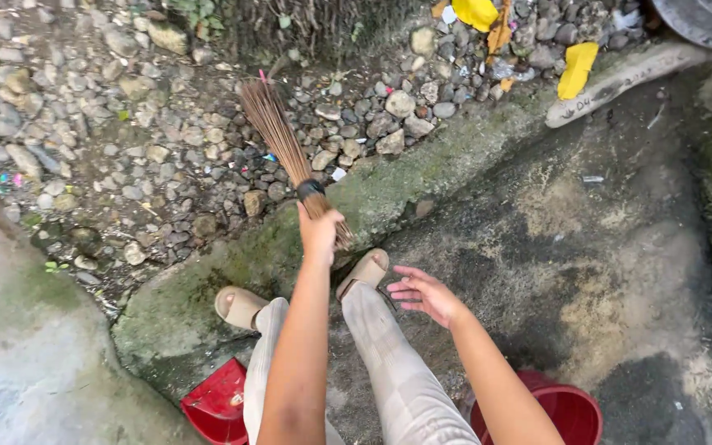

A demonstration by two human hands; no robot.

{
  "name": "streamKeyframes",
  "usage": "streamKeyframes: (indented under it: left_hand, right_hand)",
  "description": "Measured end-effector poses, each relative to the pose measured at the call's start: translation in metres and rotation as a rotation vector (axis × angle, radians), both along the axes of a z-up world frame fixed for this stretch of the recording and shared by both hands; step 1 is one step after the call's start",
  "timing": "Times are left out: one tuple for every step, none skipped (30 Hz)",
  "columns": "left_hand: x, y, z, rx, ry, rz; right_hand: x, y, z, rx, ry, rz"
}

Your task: Sweeping leaves and debris into a dustpan in an outdoor backyard area.

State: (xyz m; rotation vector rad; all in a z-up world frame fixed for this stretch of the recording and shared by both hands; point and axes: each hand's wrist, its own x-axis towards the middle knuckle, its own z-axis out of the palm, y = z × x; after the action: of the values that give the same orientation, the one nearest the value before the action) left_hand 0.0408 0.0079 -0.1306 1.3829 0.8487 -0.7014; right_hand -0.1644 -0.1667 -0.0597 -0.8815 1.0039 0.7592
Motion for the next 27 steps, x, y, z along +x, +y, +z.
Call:
streamKeyframes:
  left_hand:
    - [0.002, -0.011, 0.01, 0.001, 0.006, -0.001]
    - [0.005, -0.022, 0.02, -0.04, 0.102, -0.077]
    - [0.008, -0.028, 0.033, -0.072, 0.202, -0.149]
    - [-0.014, -0.025, 0.025, -0.063, 0.213, -0.147]
    - [-0.029, -0.025, 0.016, -0.111, 0.092, -0.169]
    - [-0.044, -0.025, 0.008, -0.159, -0.028, -0.192]
    - [-0.048, -0.03, 0.016, -0.167, -0.038, -0.191]
    - [-0.051, -0.034, 0.024, -0.174, 0.0, -0.155]
    - [-0.062, -0.03, 0.033, -0.169, 0.05, -0.115]
    - [-0.079, -0.031, 0.014, -0.166, 0.051, -0.111]
    - [-0.087, -0.033, -0.007, -0.098, -0.051, -0.095]
    - [-0.095, -0.034, -0.029, -0.029, -0.153, -0.079]
    - [-0.073, -0.038, -0.022, -0.031, -0.156, -0.081]
    - [-0.051, -0.043, -0.017, -0.134, -0.062, -0.015]
    - [-0.033, -0.046, -0.012, -0.236, 0.037, 0.05]
    - [-0.017, -0.058, -0.002, -0.236, 0.04, 0.047]
    - [-0.003, -0.067, 0.008, -0.222, 0.141, -0.019]
    - [0.012, -0.076, 0.018, -0.207, 0.243, -0.084]
    - [0.001, -0.083, 0.02, -0.195, 0.254, -0.079]
    - [-0.009, -0.089, 0.023, -0.299, 0.191, -0.054]
    - [-0.01, -0.103, 0.026, -0.412, 0.109, -0.03]
    - [-0.021, -0.108, 0.044, -0.411, 0.102, -0.026]
    - [-0.034, -0.111, 0.063, -0.408, 0.088, -0.088]
    - [-0.048, -0.113, 0.082, -0.405, 0.075, -0.151]
    - [-0.069, -0.119, 0.087, -0.4, 0.069, -0.139]
    - [-0.09, -0.124, 0.092, -0.376, -0.06, -0.171]
    - [-0.108, -0.132, 0.096, -0.355, -0.194, -0.205]
  right_hand:
    - [-0.003, -0.009, -0.001, 0.001, 0.006, -0.001]
    - [-0.006, -0.018, 0.0, -0.003, -0.001, 0.013]
    - [-0.009, -0.023, 0.001, 0.002, -0.004, 0.03]
    - [-0.015, -0.021, 0.005, 0.013, 0.005, 0.031]
    - [-0.014, -0.022, 0.005, -0.01, 0.028, 0.035]
    - [-0.013, -0.024, 0.008, -0.032, 0.05, 0.038]
    - [-0.01, -0.028, 0.01, -0.042, 0.041, 0.039]
    - [-0.006, -0.032, 0.012, -0.012, 0.023, 0.048]
    - [-0.01, -0.029, 0.014, 0.032, 0.015, 0.059]
    - [-0.013, -0.028, 0.019, 0.035, 0.017, 0.063]
    - [-0.009, -0.028, 0.021, 0.017, 0.043, 0.091]
    - [-0.005, -0.029, 0.021, -0.001, 0.069, 0.118]
    - [-0.006, -0.03, 0.018, -0.002, 0.066, 0.116]
    - [-0.007, -0.032, 0.014, 0.007, 0.055, 0.114]
    - [-0.012, -0.032, 0.01, 0.017, 0.049, 0.112]
    - [-0.016, -0.037, 0.002, 0.018, 0.052, 0.109]
    - [-0.021, -0.039, -0.004, 0.04, 0.023, 0.076]
    - [-0.026, -0.04, -0.01, 0.063, -0.006, 0.042]
    - [-0.021, -0.042, -0.007, 0.076, 0.004, 0.043]
    - [-0.016, -0.043, -0.002, 0.056, -0.017, 0.002]
    - [-0.001, -0.052, 0.0, 0.026, -0.056, -0.036]
    - [0.018, -0.063, 0.002, 0.027, -0.061, -0.031]
    - [0.035, -0.072, 0.004, 0.03, -0.062, -0.142]
    - [0.052, -0.079, 0.007, 0.033, -0.061, -0.252]
    - [0.076, -0.083, 0.012, 0.039, -0.064, -0.24]
    - [0.1, -0.086, 0.017, 0.144, -0.056, -0.389]
    - [0.126, -0.089, 0.022, 0.247, -0.05, -0.538]
